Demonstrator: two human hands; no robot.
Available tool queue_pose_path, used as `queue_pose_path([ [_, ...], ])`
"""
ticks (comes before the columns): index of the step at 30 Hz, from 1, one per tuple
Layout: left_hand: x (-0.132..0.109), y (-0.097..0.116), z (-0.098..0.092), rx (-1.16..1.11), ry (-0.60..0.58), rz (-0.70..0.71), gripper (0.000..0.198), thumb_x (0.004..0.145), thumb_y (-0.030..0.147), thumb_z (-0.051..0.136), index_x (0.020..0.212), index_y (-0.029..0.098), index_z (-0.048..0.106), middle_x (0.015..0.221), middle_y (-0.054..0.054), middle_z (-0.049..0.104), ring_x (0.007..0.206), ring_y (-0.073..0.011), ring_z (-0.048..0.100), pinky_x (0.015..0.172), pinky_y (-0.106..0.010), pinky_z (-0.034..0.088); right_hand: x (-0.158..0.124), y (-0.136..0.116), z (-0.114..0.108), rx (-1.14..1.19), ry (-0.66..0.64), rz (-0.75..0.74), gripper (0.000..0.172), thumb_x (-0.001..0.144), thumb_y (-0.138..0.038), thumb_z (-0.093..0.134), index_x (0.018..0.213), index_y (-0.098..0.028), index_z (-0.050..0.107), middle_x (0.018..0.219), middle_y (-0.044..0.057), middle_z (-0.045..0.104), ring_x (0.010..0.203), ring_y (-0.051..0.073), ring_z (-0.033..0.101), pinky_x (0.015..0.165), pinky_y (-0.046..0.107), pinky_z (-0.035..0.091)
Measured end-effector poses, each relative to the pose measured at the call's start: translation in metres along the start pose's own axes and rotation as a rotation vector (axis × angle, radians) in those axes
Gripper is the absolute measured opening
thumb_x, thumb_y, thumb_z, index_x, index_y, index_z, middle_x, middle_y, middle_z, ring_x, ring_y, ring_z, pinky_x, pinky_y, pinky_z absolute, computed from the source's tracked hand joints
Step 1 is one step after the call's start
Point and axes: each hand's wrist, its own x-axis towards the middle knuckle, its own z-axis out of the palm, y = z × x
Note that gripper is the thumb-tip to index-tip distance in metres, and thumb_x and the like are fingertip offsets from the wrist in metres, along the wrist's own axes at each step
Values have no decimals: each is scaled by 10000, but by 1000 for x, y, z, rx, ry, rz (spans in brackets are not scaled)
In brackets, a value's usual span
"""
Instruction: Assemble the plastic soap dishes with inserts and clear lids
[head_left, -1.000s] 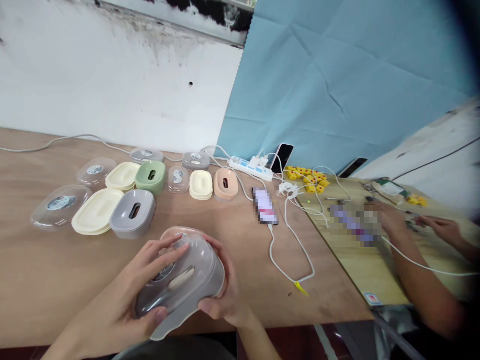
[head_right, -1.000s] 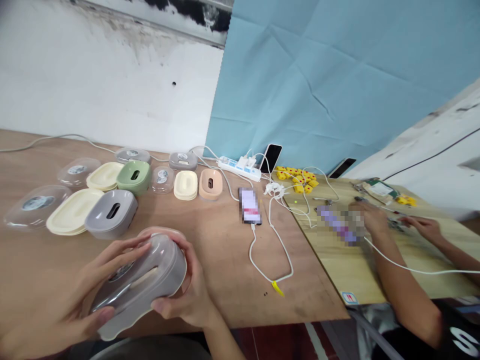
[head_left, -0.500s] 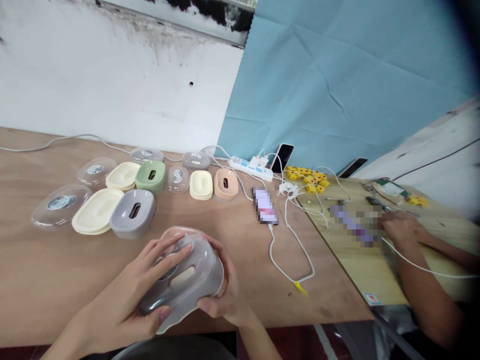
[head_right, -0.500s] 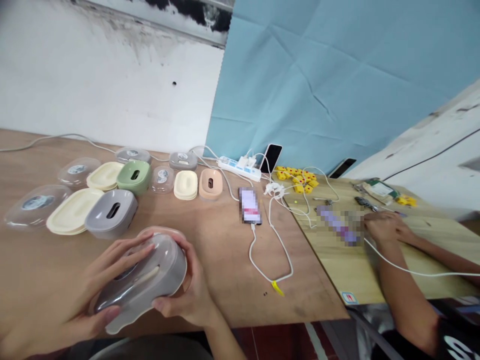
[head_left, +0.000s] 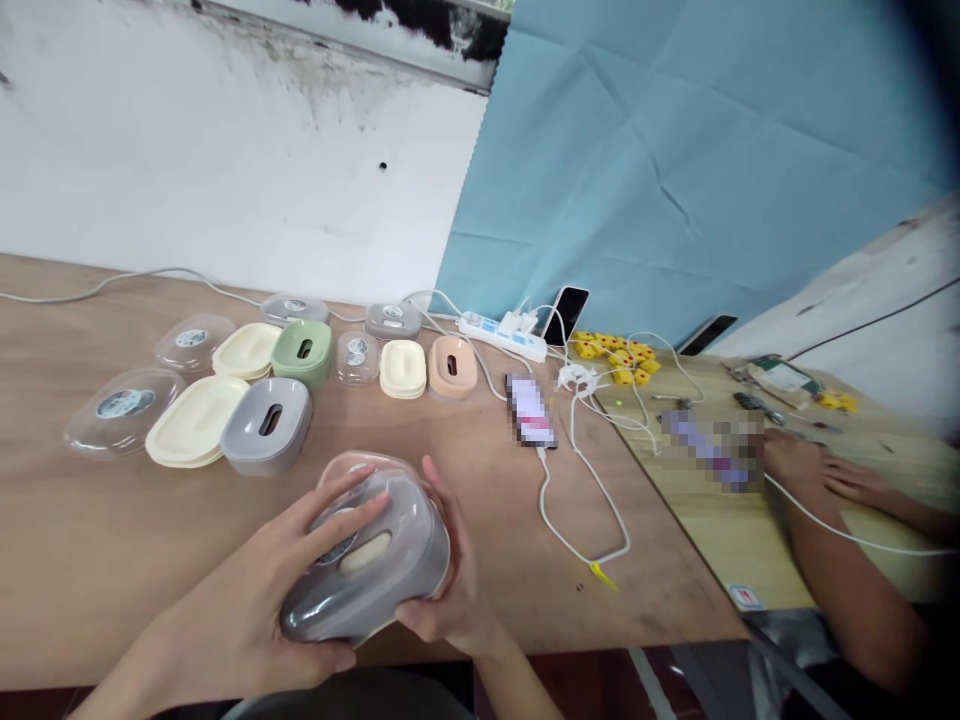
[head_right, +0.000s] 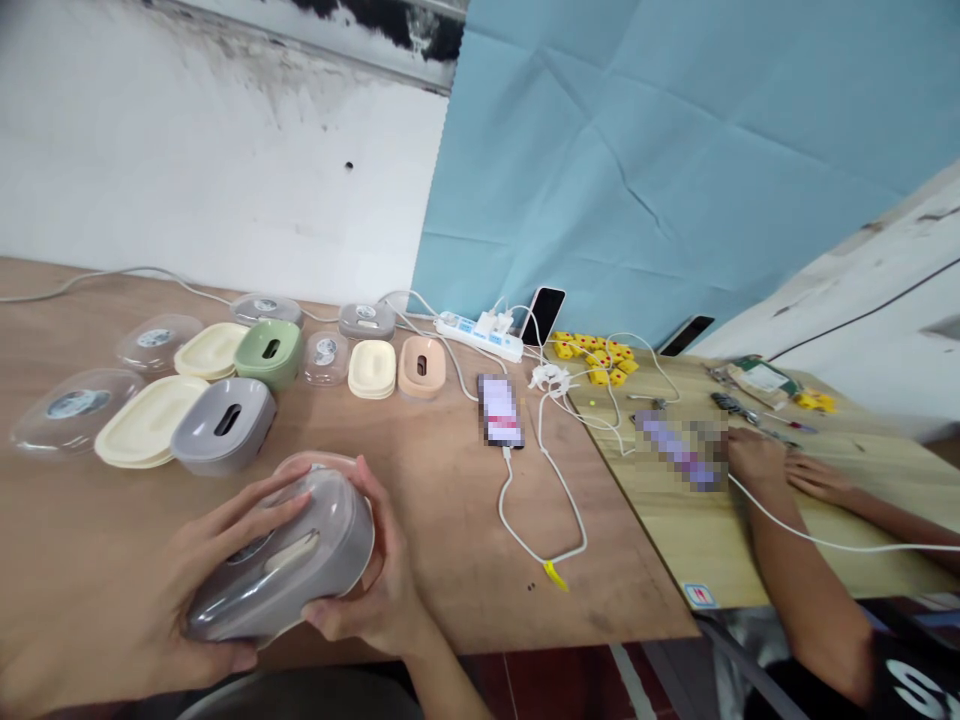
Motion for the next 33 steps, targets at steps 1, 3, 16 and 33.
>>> queue_pose_path([
  [1, 0, 0, 0, 11, 3, 0, 977, 676, 277, 693, 1466, 398, 130, 1568, -21, 110, 1391, -343, 258, 1068, -487, 372, 0, -2, -2, -26, -20, 6, 1009, 572, -441, 840, 1418, -342, 298, 1427, 69, 423, 1307, 300, 426, 1097, 489, 324],
  [3, 3, 1, -2, 45, 1, 26, 978, 651, 230, 680, 1454, 407, 151, 1557, -22, 149, 1370, -334, 306, 1032, -460, 425, 2, -12, -8, -157, -108, 9, 959, 596, -409, 831, 1409, -338, 328, 1448, 74, 396, 1324, 309, 400, 1100, 502, 309],
  [16, 52, -11, 4, 163, -182, 169, 1236, 624, 576, 743, 1477, 281, -101, 1536, -163, 212, 1374, -383, 254, 1048, -595, 316, -11, -51, -70, -948, -217, 31, 872, 478, -349, 883, 1238, -287, 458, 1388, 107, 418, 1239, 324, 487, 992, 447, 431],
  [33, 81, -62, 20, 658, -197, -96, 926, 624, 266, 703, 1441, 128, 290, 1524, -186, 256, 1390, -370, 232, 1090, -575, 234, 11, -6, -156, -1173, 11, -3, 737, 604, -318, 818, 1181, -224, 369, 1417, 174, 368, 1307, 325, 417, 1043, 508, 373],
])
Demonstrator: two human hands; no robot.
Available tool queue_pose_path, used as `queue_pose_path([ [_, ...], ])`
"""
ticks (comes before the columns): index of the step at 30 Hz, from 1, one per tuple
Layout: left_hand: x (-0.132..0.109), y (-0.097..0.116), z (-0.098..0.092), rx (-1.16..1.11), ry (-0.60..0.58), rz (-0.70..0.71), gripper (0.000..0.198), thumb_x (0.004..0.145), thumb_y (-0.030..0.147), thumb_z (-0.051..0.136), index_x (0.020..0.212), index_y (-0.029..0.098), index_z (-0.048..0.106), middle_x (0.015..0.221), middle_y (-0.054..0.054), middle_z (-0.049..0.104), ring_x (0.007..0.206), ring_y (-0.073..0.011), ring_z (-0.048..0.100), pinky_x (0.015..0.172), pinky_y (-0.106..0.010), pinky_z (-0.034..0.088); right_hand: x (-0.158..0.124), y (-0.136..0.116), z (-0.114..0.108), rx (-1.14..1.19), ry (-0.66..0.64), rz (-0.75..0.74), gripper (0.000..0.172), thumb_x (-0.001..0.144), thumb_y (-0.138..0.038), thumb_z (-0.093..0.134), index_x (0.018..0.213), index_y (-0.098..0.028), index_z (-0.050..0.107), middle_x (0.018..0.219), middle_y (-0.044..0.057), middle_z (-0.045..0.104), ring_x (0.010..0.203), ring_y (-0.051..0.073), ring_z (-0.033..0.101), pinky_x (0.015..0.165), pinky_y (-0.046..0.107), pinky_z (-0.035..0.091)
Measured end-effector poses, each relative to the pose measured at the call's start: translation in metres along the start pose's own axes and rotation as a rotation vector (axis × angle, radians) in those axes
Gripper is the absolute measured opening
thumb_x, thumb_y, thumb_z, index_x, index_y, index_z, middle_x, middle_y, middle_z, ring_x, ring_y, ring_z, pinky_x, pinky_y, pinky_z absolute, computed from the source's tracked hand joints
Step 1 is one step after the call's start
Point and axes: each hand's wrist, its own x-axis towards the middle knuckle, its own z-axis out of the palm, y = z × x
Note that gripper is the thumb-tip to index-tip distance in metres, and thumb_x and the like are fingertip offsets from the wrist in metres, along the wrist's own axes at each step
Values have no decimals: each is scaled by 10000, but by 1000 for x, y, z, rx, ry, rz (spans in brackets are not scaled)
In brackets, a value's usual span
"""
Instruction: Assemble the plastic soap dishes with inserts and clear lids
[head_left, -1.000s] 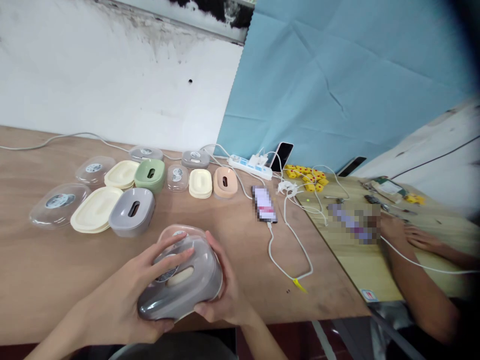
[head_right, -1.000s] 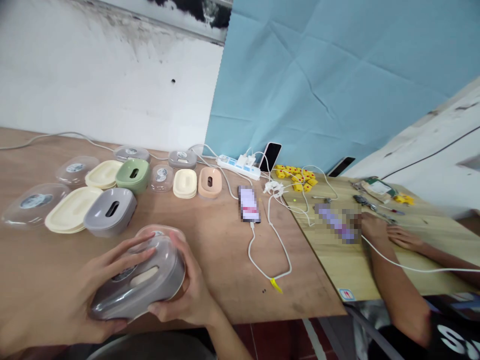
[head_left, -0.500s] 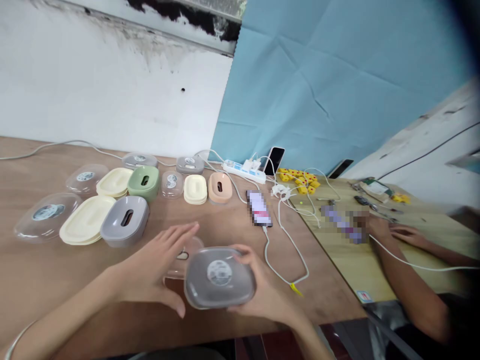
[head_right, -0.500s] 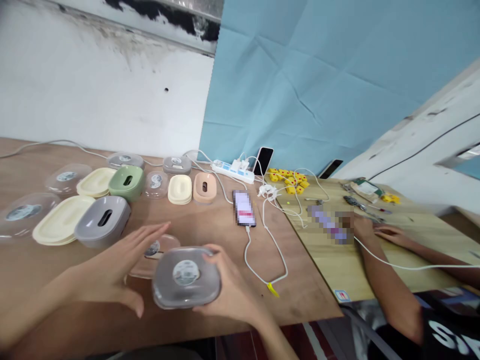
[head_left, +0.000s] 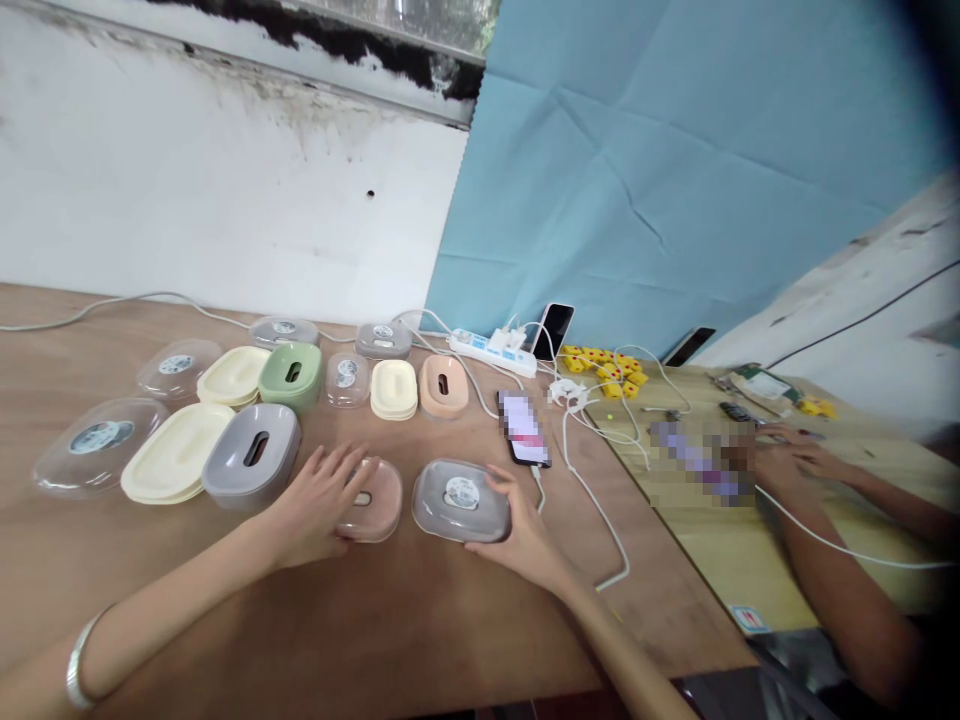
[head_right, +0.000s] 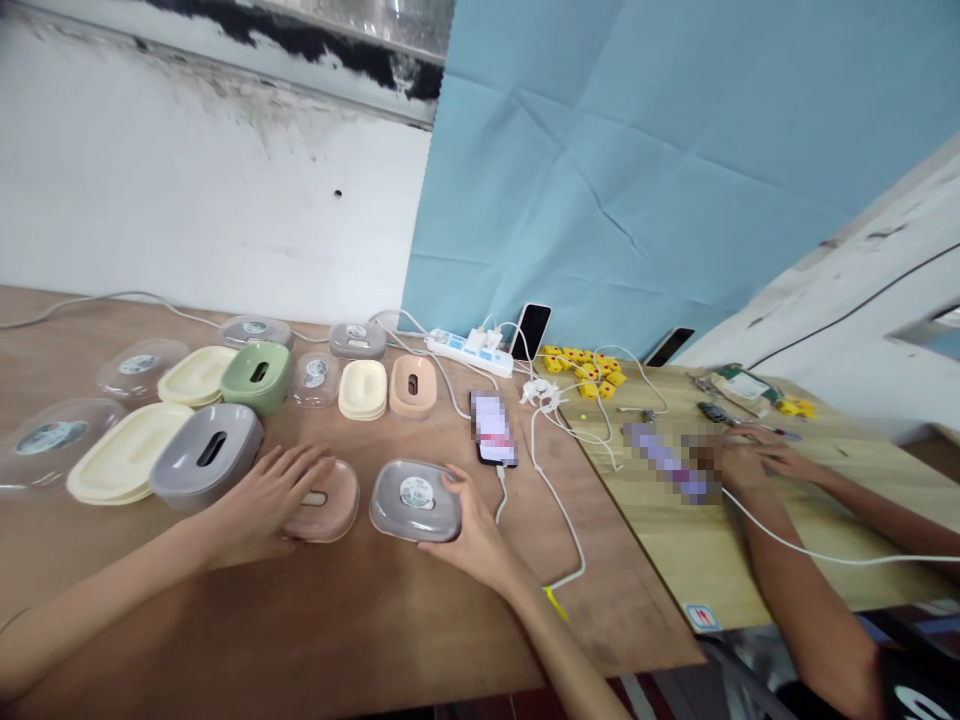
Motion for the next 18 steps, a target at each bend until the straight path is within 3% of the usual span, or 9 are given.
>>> queue_pose_path([
  [4, 16, -14, -2, 71, 15, -15, 914, 727, 383, 684, 1471, 116, 225, 1541, -183, 183, 1425, -342, 151, 1099, -612, 166, 23, 5, 7, -91, -64, -69, 769, 664, -343, 785, 1271, -197, 337, 1465, 212, 306, 1354, 325, 358, 1073, 511, 341],
  [9, 33, -23, -1, 73, 70, -7, 881, 797, 478, 631, 1478, 112, 207, 1536, -161, 176, 1432, -294, 151, 1137, -552, 114, 48, -6, 3, -290, -48, -146, 735, 731, -311, 721, 1340, -166, 335, 1524, 217, 208, 1406, 332, 251, 1093, 528, 316],
  [12, 41, -27, 3, 78, 96, 18, 911, 795, 514, 626, 1483, 111, 185, 1536, -160, 173, 1432, -291, 152, 1142, -545, 86, 54, -18, 3, -429, -44, -221, 758, 764, -293, 677, 1406, -142, 304, 1524, 205, 239, 1389, 339, 286, 1086, 535, 333],
  [18, 58, -36, 13, 96, 141, 67, 957, 782, 554, 630, 1489, 119, 155, 1533, -176, 177, 1428, -310, 155, 1133, -518, 138, 63, -17, 13, -600, -78, -454, 549, 872, -326, 553, 1383, -170, 428, 1448, 138, 435, 1360, 304, 354, 1118, 556, 287],
])
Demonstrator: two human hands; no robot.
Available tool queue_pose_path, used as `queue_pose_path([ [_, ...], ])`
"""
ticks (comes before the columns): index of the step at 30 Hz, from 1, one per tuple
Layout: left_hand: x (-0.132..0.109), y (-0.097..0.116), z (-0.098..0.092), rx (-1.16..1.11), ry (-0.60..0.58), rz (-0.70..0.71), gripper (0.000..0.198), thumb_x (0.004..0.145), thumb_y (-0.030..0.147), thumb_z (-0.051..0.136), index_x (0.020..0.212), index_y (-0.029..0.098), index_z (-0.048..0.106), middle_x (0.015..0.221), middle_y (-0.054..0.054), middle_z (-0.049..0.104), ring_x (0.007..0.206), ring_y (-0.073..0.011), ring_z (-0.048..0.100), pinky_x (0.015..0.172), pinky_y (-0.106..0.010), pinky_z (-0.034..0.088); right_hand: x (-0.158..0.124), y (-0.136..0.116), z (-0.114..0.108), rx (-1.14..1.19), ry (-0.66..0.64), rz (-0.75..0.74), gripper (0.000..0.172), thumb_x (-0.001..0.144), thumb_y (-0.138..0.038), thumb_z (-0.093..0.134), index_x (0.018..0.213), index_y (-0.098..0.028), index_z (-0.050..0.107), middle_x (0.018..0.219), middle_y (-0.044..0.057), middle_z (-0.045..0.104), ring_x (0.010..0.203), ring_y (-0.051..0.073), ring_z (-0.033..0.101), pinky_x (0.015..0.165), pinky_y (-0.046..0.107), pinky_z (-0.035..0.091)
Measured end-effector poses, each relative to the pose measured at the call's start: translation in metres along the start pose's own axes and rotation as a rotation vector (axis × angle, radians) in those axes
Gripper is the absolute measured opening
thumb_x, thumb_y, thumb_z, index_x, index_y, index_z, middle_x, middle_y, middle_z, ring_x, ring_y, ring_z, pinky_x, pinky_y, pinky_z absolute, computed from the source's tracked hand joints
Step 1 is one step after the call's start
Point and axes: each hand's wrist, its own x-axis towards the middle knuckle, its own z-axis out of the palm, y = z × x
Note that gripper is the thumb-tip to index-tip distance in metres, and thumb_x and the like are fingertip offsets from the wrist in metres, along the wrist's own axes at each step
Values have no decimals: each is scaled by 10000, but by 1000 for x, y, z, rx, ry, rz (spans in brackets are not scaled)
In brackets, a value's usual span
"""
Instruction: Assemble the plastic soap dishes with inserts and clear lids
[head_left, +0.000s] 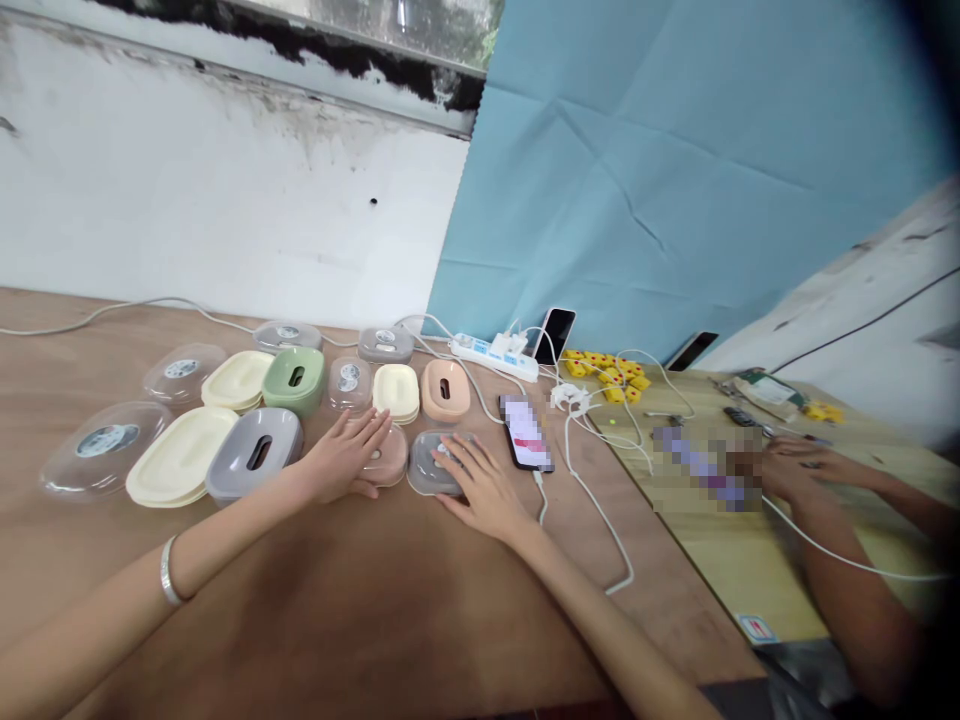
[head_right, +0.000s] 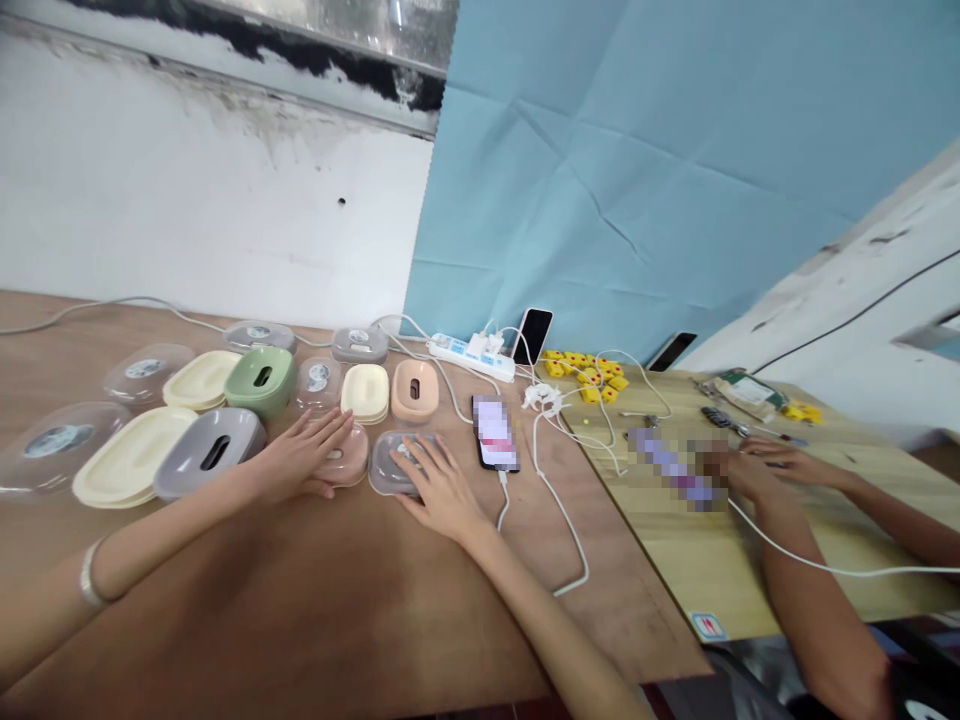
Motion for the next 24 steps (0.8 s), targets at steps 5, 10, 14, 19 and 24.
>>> queue_pose_path([
  [5, 6, -4, 4, -2, 37, 14, 863, 862, 652, 418, 1490, 119, 160, 1534, -159, 187, 1427, -291, 174, 1136, -489, 132, 6, 13, 8, -42, 27, -3, 565, 882, -350, 545, 1406, -186, 411, 1450, 114, 441, 1369, 292, 343, 1119, 551, 291],
  [10, 8, -5, 5, 22, 62, 17, 816, 889, 617, 403, 1473, 84, 206, 1534, -142, 197, 1420, -293, 199, 1133, -492, 147, 8, 18, 10, -68, 19, -13, 571, 890, -371, 528, 1418, -195, 398, 1468, 91, 422, 1372, 295, 337, 1125, 538, 283],
  [14, 8, -4, 6, 55, 81, 29, 765, 901, 578, 418, 1464, 90, 244, 1523, -129, 246, 1407, -286, 245, 1128, -484, 170, 9, 22, 11, -77, 14, -16, 570, 896, -385, 511, 1422, -200, 393, 1482, 79, 403, 1383, 294, 321, 1129, 525, 281],
  [19, 14, -5, 6, 89, 93, 33, 790, 888, 617, 416, 1465, 103, 252, 1512, -130, 272, 1397, -298, 266, 1119, -492, 189, 11, 27, 11, -79, 18, -13, 579, 891, -386, 519, 1423, -197, 392, 1485, 79, 397, 1386, 292, 317, 1130, 517, 282],
  [24, 24, -8, 7, 107, 127, 34, 775, 873, 618, 452, 1463, 147, 274, 1515, -117, 275, 1393, -297, 277, 1131, -505, 162, 13, 27, 8, -89, 2, 31, 568, 899, -375, 510, 1426, -199, 387, 1486, 82, 396, 1390, 291, 311, 1133, 520, 270],
])
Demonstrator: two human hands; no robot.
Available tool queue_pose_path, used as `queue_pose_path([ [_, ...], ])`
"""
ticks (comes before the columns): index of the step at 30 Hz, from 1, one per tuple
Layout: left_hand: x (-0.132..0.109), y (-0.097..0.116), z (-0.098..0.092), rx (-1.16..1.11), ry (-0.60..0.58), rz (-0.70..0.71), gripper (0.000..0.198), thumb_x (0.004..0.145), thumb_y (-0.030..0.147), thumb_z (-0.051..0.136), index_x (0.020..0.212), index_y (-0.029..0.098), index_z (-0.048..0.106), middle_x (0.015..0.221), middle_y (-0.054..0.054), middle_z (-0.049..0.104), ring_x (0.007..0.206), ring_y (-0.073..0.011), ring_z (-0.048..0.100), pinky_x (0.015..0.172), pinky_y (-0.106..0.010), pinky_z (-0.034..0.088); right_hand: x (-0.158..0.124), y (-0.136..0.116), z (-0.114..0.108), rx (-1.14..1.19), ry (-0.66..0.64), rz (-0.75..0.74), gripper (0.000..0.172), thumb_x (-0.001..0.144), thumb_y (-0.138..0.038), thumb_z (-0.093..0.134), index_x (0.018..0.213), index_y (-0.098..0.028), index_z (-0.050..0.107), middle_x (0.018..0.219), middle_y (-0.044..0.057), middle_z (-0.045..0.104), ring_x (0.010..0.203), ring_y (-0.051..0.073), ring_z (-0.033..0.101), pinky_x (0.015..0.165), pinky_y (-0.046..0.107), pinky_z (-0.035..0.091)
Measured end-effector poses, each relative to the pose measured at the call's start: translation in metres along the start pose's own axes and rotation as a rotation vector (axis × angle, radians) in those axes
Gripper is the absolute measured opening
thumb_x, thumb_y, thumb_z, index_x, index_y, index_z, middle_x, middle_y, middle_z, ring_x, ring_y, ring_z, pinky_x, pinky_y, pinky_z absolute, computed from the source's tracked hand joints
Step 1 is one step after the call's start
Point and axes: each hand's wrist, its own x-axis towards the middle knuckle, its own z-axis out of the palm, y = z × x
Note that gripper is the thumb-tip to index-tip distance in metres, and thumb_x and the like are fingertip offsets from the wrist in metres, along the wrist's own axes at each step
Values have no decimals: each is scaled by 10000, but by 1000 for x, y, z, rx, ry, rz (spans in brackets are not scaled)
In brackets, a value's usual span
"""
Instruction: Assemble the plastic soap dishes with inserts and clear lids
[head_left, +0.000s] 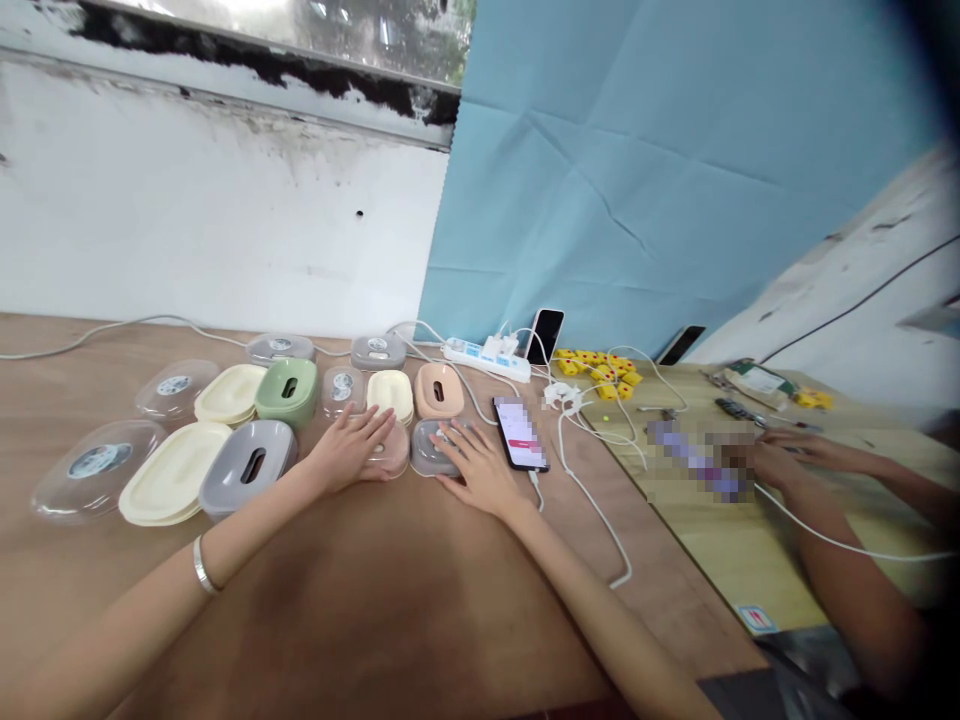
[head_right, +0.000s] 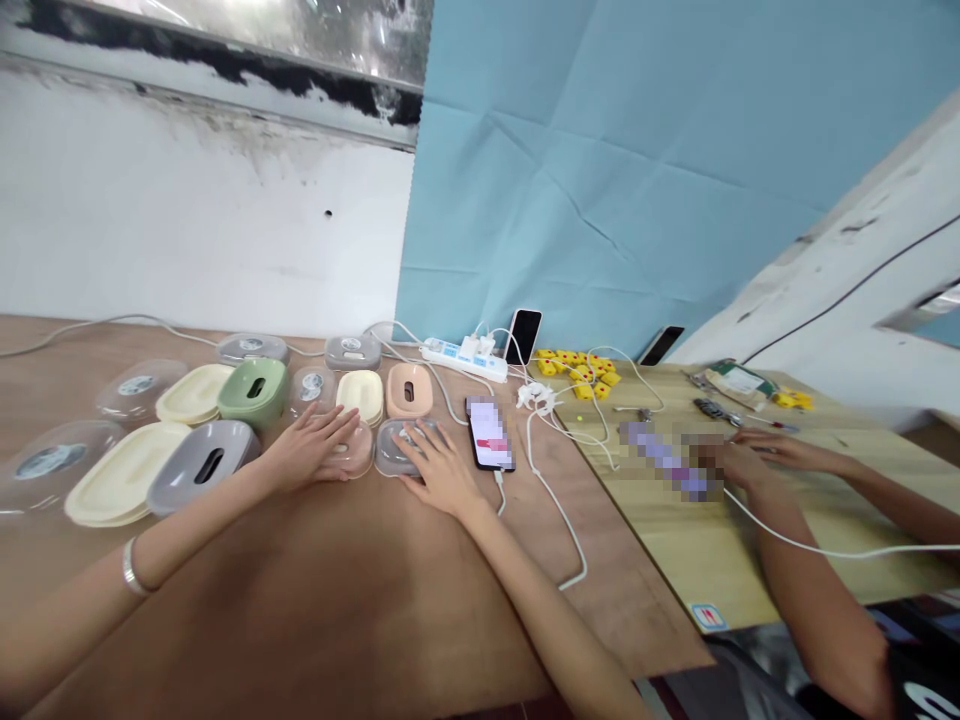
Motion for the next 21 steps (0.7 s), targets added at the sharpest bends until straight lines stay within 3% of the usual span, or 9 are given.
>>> queue_pose_path([
  [6, 2, 1, -14, 26, 72, 22, 906, 781, 687, 528, 1466, 150, 276, 1520, -135, 265, 1416, -322, 202, 1147, -555, 52, 0, -5, -6, -21, -7, 2, 594, 903, -383, 510, 1442, -190, 349, 1504, 111, 356, 1426, 303, 219, 1127, 562, 247],
  [8, -8, 0, -27, 40, 104, -4, 953, 794, 700, 485, 1475, 88, 222, 1532, -165, 211, 1426, -338, 150, 1135, -590, 16, -1, -12, -10, -30, 33, 7, 643, 892, -398, 525, 1458, -180, 311, 1534, 134, 281, 1441, 334, 135, 1118, 596, 232],
  [11, -41, -9, -47, 75, 168, -100, 801, 902, 585, 377, 1466, 39, 215, 1528, -181, 222, 1428, -336, 141, 1124, -613, 18, -2, -27, -15, -5, 143, 7, 629, 901, -354, 507, 1459, -158, 293, 1539, 166, 251, 1447, 338, 95, 1108, 594, 256],
  [14, -92, -24, -57, 108, 260, -265, 576, 941, 454, 319, 1372, 85, 421, 1439, -166, 425, 1359, -337, 323, 1099, -583, 188, 3, -49, -19, 73, 271, -69, 522, 898, -237, 483, 1399, -140, 374, 1441, 177, 427, 1405, 294, 274, 1098, 530, 317],
  [17, -139, -32, -54, 90, 273, -411, 406, 910, 443, 382, 1103, 186, 631, 1225, -122, 629, 1136, -324, 553, 948, -512, 384, 16, -75, -19, 196, 343, -155, 400, 870, -166, 483, 1269, -146, 496, 1251, 150, 598, 1247, 261, 488, 1029, 464, 407],
  [21, -172, -28, -34, 34, 199, -394, 346, 861, 479, 483, 1027, 233, 660, 1149, -80, 679, 1092, -328, 586, 927, -530, 373, 34, -112, -13, 412, 256, -215, 291, 865, -166, 467, 1144, -167, 553, 1088, 105, 672, 1022, 231, 610, 885, 404, 498],
])
